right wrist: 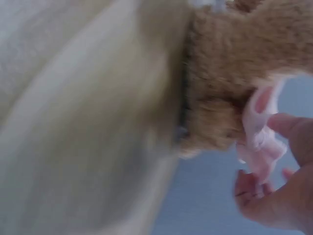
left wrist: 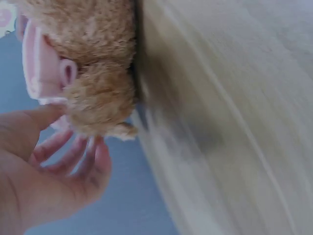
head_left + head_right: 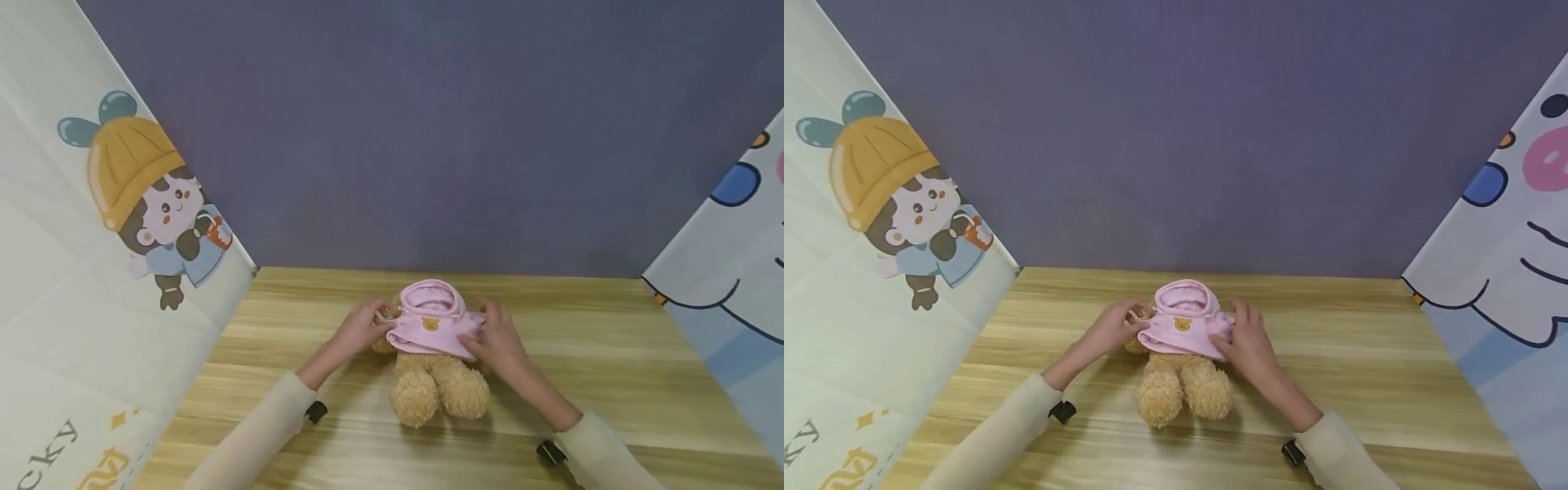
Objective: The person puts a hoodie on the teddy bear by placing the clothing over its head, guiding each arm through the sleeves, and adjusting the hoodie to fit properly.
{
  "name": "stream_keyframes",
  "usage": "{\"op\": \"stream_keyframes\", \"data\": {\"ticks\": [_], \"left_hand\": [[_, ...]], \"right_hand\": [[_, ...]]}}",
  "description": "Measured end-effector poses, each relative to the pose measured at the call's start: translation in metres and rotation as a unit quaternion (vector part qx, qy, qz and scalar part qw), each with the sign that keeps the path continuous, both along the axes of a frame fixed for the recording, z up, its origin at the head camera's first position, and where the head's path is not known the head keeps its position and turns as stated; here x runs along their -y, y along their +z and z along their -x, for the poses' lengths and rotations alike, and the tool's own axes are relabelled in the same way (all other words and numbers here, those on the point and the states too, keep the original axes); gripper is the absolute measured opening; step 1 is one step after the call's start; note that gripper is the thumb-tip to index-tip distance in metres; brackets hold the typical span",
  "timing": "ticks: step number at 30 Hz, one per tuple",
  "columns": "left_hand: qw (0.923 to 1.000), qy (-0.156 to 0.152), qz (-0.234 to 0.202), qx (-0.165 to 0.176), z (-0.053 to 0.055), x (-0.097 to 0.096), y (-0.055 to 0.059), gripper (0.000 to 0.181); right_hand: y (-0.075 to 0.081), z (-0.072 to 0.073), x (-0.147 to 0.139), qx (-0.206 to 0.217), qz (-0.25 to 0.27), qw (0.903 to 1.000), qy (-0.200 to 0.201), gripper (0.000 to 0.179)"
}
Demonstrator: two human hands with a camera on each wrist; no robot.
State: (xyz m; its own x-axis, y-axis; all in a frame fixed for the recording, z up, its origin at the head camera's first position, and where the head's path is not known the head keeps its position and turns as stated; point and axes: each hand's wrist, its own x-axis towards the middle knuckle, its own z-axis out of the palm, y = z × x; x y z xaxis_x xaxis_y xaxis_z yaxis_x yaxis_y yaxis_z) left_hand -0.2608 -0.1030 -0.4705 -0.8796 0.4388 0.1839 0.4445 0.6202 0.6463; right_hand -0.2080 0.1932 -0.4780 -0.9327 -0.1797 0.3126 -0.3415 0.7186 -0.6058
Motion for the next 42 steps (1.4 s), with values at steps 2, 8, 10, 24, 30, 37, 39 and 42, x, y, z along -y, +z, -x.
{"op": "stream_keyframes", "data": {"ticks": [2,8,10,24,30,37,39,42], "left_hand": [[0.9991,0.026,0.018,-0.029,-0.012,0.005,0.008,0.03],[0.9739,-0.007,0.112,-0.198,-0.043,0.0,0.023,0.025],[0.9617,-0.03,0.133,-0.238,-0.05,-0.004,0.024,0.026],[0.9624,-0.045,0.164,-0.212,-0.053,-0.018,0.007,0.026],[0.9658,-0.031,0.147,-0.211,-0.054,-0.022,0.0,0.025],[0.9685,-0.038,0.106,-0.222,-0.055,-0.027,-0.007,0.017],[0.9713,-0.033,0.099,-0.214,-0.055,-0.027,-0.006,0.016],[0.9758,-0.03,0.09,-0.197,-0.054,-0.027,-0.002,0.016]], "right_hand": [[0.011,-0.006,0.0,-0.061,-0.022,0.9979,0.001,0.073],[0.035,-0.021,0.003,-0.109,-0.104,0.9877,0.041,0.052],[0.038,-0.027,0.003,-0.109,-0.131,0.9847,0.039,0.049],[0.009,-0.024,0.008,-0.151,-0.143,0.9712,0.116,0.035],[0.003,-0.025,0.012,-0.162,-0.135,0.971,0.113,0.031],[0.002,-0.024,0.016,-0.158,-0.129,0.973,0.109,0.025],[0.002,-0.023,0.016,-0.156,-0.128,0.9741,0.102,0.024],[0.004,-0.022,0.014,-0.149,-0.133,0.9756,0.091,0.021]]}}
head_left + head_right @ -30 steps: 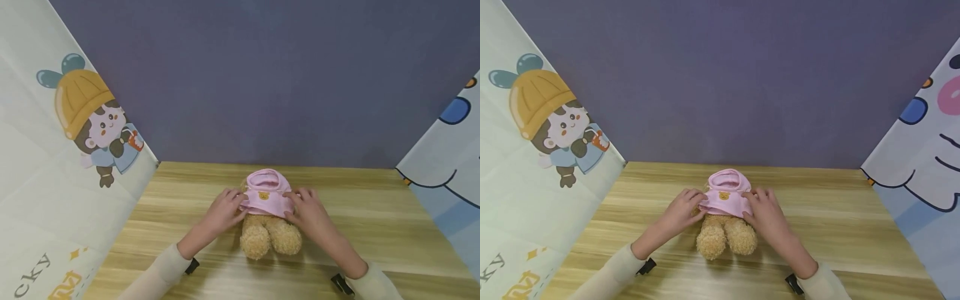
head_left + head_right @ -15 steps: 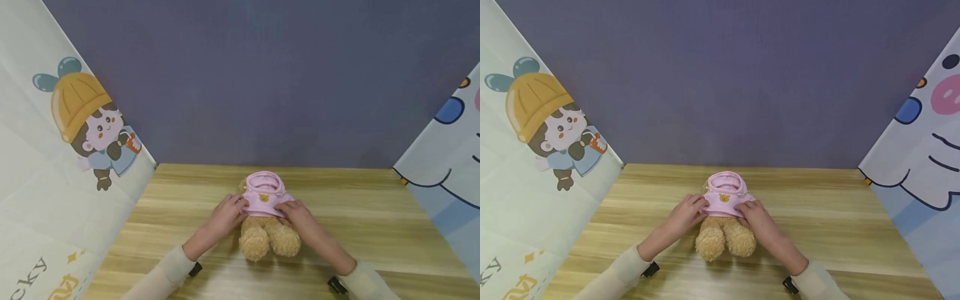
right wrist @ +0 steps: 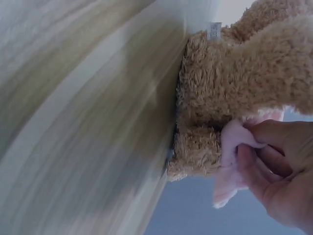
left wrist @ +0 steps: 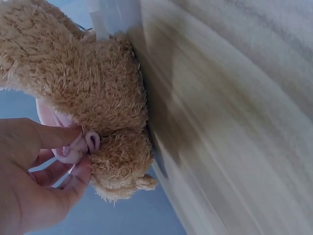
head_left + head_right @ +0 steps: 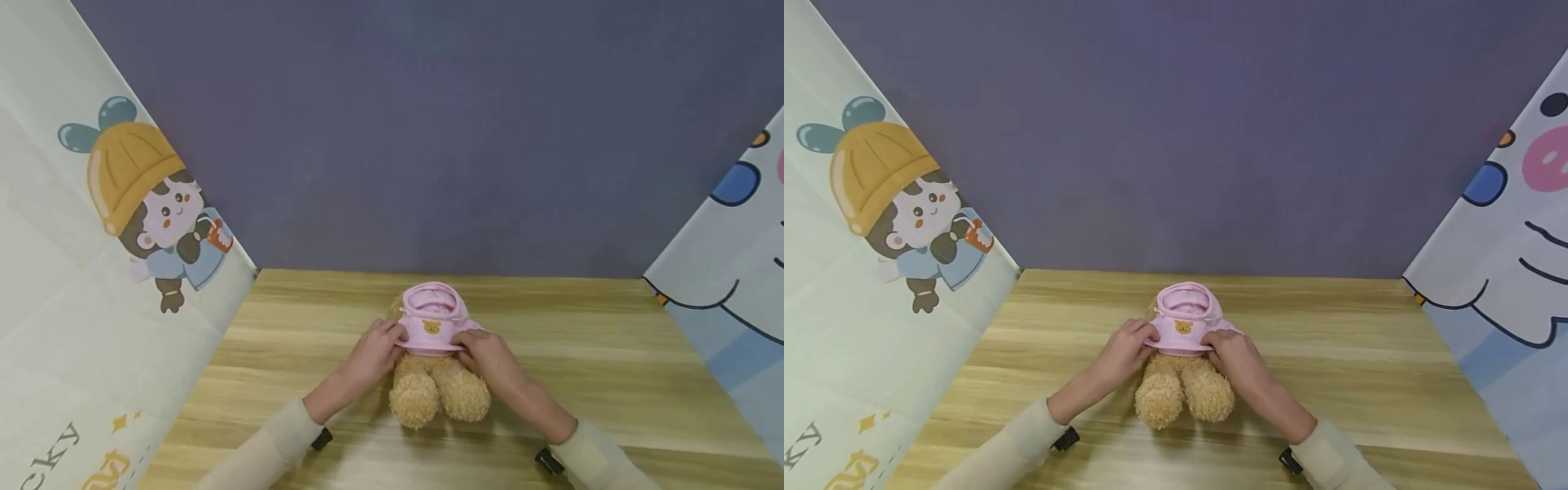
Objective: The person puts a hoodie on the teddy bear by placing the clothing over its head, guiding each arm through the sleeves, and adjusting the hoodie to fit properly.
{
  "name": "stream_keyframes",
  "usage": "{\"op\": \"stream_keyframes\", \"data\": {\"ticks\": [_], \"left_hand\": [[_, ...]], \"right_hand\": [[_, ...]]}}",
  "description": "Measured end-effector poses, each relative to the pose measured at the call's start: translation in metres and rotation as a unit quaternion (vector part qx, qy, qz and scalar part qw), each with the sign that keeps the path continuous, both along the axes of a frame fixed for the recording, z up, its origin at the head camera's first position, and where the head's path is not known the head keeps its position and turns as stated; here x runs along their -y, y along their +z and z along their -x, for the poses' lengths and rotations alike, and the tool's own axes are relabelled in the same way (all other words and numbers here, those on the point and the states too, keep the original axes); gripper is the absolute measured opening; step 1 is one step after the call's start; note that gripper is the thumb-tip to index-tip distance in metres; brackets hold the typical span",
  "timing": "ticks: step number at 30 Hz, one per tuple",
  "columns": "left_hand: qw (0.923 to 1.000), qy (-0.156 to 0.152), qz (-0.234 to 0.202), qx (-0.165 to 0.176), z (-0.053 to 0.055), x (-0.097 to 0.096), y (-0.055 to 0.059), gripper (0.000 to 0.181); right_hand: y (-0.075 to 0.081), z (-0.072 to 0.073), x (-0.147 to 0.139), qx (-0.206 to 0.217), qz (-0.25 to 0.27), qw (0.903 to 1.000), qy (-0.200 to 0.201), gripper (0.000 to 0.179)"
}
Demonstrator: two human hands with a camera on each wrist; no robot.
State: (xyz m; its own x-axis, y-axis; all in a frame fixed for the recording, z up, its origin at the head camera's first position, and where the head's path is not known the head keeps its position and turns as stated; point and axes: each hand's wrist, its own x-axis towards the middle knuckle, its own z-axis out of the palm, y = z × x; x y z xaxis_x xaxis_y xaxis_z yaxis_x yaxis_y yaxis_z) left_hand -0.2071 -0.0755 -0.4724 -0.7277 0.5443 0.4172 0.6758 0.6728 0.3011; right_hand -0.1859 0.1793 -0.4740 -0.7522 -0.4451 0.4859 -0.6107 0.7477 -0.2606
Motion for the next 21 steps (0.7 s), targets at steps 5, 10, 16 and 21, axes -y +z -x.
{"op": "stream_keyframes", "data": {"ticks": [5,10,16,21], "left_hand": [[0.9999,-0.009,-0.004,0.006,0.003,0.001,0.007,0.014],[0.9996,-0.025,-0.008,-0.012,0.015,0.0,0.026,0.012],[0.9984,-0.033,-0.028,-0.035,0.057,0.0,0.059,0.013],[0.9984,0.004,-0.022,-0.051,0.097,-0.003,0.083,0.012]], "right_hand": [[0.004,0.0,-0.005,0.011,-0.01,0.9998,-0.011,0.017],[0.022,0.01,-0.014,0.008,-0.01,0.9999,-0.006,0.019],[0.066,0.048,-0.022,-0.011,0.0,0.9999,0.006,0.02],[0.1,0.093,-0.017,-0.015,0.003,0.9996,-0.023,0.014]]}}
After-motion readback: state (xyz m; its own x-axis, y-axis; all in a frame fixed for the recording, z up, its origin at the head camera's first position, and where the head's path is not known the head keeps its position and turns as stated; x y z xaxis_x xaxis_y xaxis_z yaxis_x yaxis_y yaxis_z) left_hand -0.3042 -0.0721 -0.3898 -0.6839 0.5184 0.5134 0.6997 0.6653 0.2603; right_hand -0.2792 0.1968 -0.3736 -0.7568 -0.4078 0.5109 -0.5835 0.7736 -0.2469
